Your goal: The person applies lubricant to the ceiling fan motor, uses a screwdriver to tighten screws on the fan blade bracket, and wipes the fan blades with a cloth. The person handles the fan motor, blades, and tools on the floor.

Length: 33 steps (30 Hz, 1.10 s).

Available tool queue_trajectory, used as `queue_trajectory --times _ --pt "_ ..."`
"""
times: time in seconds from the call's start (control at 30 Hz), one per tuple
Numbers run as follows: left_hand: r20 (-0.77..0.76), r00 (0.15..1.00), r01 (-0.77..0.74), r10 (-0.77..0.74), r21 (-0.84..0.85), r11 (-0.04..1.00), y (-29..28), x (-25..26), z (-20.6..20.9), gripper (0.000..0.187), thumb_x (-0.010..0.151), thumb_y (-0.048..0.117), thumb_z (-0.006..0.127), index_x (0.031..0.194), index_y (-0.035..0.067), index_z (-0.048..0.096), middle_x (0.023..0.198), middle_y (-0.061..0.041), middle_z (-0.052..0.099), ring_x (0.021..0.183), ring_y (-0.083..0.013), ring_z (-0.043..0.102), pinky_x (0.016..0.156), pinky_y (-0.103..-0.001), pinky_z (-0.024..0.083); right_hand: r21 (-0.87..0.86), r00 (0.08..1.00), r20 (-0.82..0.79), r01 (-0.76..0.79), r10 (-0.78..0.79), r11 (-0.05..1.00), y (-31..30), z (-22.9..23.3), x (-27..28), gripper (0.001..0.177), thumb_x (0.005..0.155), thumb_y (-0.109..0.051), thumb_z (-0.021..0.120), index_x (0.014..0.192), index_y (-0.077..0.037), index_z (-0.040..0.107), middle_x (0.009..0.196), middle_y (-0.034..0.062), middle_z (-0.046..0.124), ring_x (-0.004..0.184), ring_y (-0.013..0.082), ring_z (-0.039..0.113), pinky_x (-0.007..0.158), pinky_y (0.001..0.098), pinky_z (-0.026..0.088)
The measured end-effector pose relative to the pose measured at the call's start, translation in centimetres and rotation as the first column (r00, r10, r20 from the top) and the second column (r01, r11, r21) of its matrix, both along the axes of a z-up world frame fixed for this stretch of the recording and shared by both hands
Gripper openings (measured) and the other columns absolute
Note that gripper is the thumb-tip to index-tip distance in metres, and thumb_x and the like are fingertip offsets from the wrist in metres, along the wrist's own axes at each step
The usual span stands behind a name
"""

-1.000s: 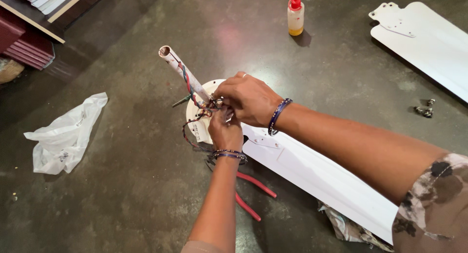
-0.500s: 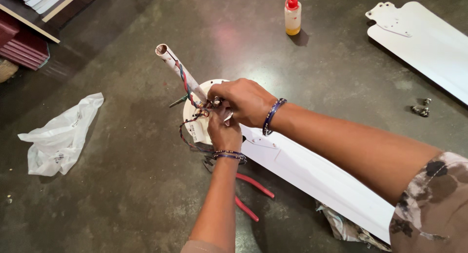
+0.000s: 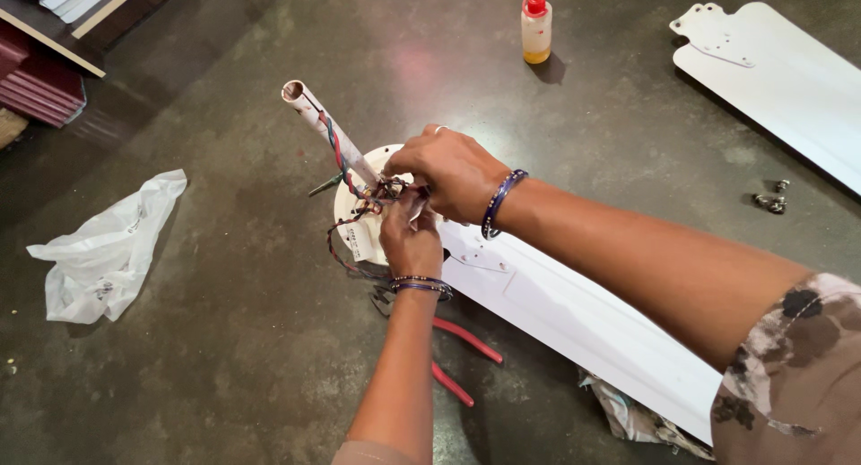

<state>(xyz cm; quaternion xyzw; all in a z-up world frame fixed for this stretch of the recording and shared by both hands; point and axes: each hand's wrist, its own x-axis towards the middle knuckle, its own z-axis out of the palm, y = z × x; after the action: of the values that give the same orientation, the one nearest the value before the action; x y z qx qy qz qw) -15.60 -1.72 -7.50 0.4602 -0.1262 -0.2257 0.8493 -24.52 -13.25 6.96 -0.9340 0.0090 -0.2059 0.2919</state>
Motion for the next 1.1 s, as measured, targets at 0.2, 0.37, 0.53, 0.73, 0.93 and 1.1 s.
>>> queue_trajectory --times 0.2,0.37,0.53,0.73,0.93,1.1 --pt "0.502 0.864 -0.277 -0.023 0.515 0.811 0.1 -0.9 1.7 0.036 0.083 -0.008 0.071 0.118 0.001 0.067 0.107 -0.005 0.073 0.099 -0.0166 0.071 0.085 -0.033 0.059 0.038 0.992 0.127 -0.001 -0.004 0.999 0.1 -0.1 -0.2 0.04 0.076 -0.01 0.076 0.116 -0.005 0.07 0.116 0.0177 0.065 0.094 0.0386 0.066 0.079 0.0456 0.054" --pt "0.573 0.816 -0.298 -0.071 0.524 0.798 0.0 -2.0 2.8 0.044 0.079 -0.011 0.072 0.12 0.002 0.07 0.113 -0.008 0.065 0.104 -0.0177 0.067 0.083 -0.034 0.062 -0.078 0.995 0.042 0.097 -0.094 0.992 -0.2 -0.7 -0.2 0.028 0.078 -0.013 0.079 0.106 -0.013 0.077 0.1 0.0145 0.067 0.094 0.0377 0.064 0.079 0.0451 0.054" --pt "0.45 0.891 -0.208 -0.063 0.528 0.823 -0.3 -1.2 2.9 0.04 0.08 -0.01 0.071 0.118 0.001 0.064 0.11 -0.007 0.07 0.099 -0.0172 0.07 0.082 -0.032 0.061 -0.029 0.999 0.045 0.003 -0.001 1.0 -0.3 -1.1 0.2 0.053 0.072 -0.005 0.078 0.125 -0.01 0.069 0.105 0.0123 0.069 0.099 0.0377 0.066 0.081 0.0459 0.054" --pt "0.542 0.837 -0.286 -0.073 0.548 0.786 -0.4 -1.4 2.6 0.041 0.081 -0.01 0.07 0.121 0.001 0.067 0.106 -0.009 0.069 0.095 -0.017 0.07 0.08 -0.029 0.061 -0.031 0.993 0.105 0.054 -0.051 0.998 0.0 -1.4 -0.3 0.056 0.071 -0.002 0.08 0.125 -0.008 0.067 0.114 0.0184 0.061 0.096 0.039 0.065 0.077 0.0461 0.054" --pt "0.575 0.81 -0.219 -0.113 0.475 0.852 0.4 -1.2 1.5 0.027 0.093 -0.003 0.067 0.12 -0.001 0.071 0.106 -0.007 0.074 0.098 -0.0164 0.07 0.08 -0.029 0.055 -0.1 0.996 0.059 0.073 -0.068 0.992 -0.3 -0.4 -0.2 0.062 0.058 -0.004 0.084 0.119 -0.012 0.075 0.103 0.0161 0.061 0.097 0.0363 0.06 0.08 0.0444 0.052" --pt "0.469 0.882 -0.226 -0.044 0.502 0.835 0.6 -0.5 0.8 0.029 0.089 0.0 0.068 0.118 -0.001 0.067 0.103 -0.006 0.071 0.093 -0.0138 0.071 0.074 -0.028 0.062 -0.068 0.999 -0.041 -0.019 0.016 0.997 0.0 0.2 -0.1 0.052 0.068 -0.007 0.083 0.118 -0.018 0.077 0.104 0.0078 0.068 0.095 0.0347 0.059 0.085 0.0435 0.051"
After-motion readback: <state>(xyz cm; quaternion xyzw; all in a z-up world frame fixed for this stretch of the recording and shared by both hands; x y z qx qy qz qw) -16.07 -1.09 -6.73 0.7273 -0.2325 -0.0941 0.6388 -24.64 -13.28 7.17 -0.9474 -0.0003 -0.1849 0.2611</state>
